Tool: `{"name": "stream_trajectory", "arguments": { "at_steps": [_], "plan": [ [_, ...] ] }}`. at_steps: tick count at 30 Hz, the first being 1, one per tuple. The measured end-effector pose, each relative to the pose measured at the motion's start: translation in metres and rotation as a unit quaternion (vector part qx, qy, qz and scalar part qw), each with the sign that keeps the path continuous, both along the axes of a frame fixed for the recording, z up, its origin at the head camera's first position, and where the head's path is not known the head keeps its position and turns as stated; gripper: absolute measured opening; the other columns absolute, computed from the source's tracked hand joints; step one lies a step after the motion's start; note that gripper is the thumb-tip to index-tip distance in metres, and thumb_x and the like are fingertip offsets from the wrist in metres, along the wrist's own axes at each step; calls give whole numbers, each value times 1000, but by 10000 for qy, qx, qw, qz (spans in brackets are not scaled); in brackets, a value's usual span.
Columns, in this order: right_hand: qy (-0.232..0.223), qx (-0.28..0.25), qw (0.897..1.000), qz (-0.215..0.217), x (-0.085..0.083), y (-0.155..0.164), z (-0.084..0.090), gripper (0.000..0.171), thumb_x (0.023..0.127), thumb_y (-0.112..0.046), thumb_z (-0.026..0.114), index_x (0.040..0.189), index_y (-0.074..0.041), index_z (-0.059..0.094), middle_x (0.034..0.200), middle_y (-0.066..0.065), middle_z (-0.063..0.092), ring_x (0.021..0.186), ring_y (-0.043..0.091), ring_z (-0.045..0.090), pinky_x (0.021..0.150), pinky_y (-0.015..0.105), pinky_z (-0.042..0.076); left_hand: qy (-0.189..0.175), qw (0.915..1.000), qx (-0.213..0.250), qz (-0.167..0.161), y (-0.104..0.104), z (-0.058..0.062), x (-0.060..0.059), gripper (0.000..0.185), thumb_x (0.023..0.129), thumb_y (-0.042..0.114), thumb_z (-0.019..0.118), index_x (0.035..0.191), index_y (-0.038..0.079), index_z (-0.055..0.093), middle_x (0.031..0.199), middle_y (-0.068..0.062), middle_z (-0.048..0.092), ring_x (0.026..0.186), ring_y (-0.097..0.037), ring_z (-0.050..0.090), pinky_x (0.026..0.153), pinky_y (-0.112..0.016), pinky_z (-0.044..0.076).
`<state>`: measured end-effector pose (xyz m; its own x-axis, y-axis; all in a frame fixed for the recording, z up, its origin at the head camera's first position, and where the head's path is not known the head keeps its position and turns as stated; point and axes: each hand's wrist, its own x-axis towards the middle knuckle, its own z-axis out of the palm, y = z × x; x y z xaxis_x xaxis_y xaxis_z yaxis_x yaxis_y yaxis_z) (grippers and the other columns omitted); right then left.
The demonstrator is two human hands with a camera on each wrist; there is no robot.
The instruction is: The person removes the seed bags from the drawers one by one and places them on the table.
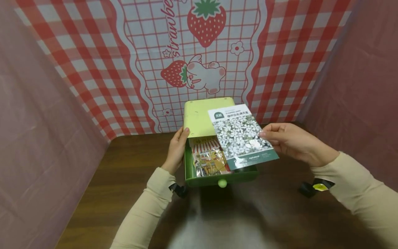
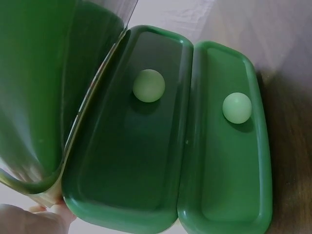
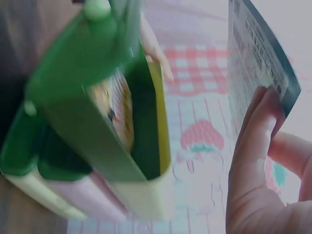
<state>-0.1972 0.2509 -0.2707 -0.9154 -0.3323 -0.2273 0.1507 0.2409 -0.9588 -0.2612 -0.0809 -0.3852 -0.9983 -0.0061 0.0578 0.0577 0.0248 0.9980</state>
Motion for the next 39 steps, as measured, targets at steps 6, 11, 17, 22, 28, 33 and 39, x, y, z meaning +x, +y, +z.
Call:
{"name": "stream_trajectory", "arguments": {
  "at_steps": [6,11,17,22,28,33,39],
  "plan": [
    [-55,-876,9940,-658,-14,23,3,13,99,-26,58,93,-18,66,79,-7,63,67,5,59,59,21,52,21,10000,-7,-33,-1,-1,0,74,97,58,48,155,17,28,160,-8,29,147,-27,28,121,-44,26],
    [-51,-1249,9840,-1267,-28,35,-1,12,95,-30,64,90,-20,65,79,-8,63,65,4,58,55,18,49,-25,9999,138,-90,-1,0,0,72,97,57,49,155,19,29,155,-9,37,135,-27,44,113,-44,39],
    [55,-1497,9706,-1883,-52,50,-26,8,95,-31,64,93,-23,67,78,-10,63,64,3,57,54,19,46,-140,9998,142,-93,-1,1,0,70,99,54,47,156,20,27,156,-9,35,134,-28,45,112,-44,41],
    [8,-1792,9515,-2501,-74,63,-60,16,96,-25,63,82,-25,72,74,-11,61,61,3,55,53,18,46,-192,9997,15,-115,-1,3,-1,68,101,49,46,156,14,25,161,-11,26,142,-28,35,116,-43,36],
    [-86,-1779,9343,-3087,-96,64,-102,26,96,-20,62,73,-26,71,69,-12,63,61,2,58,54,17,51,-177,9997,-41,-139,2,27,19,64,104,41,43,156,8,24,157,-15,33,126,-27,48,105,-41,46],
    [-208,-1411,9301,-3386,-106,58,-131,29,96,-20,62,70,-28,69,69,-14,60,62,1,56,55,17,50,-170,9997,16,-156,2,30,22,65,104,42,44,156,9,24,157,-15,32,129,-29,46,108,-42,43],
    [-380,-162,9400,-3386,-112,53,-164,31,99,-30,55,125,-17,67,131,4,58,124,18,49,111,39,41,-187,9996,39,-205,2,29,22,66,103,43,44,156,9,23,159,-14,30,134,-29,43,111,-42,41]
  ]
}}
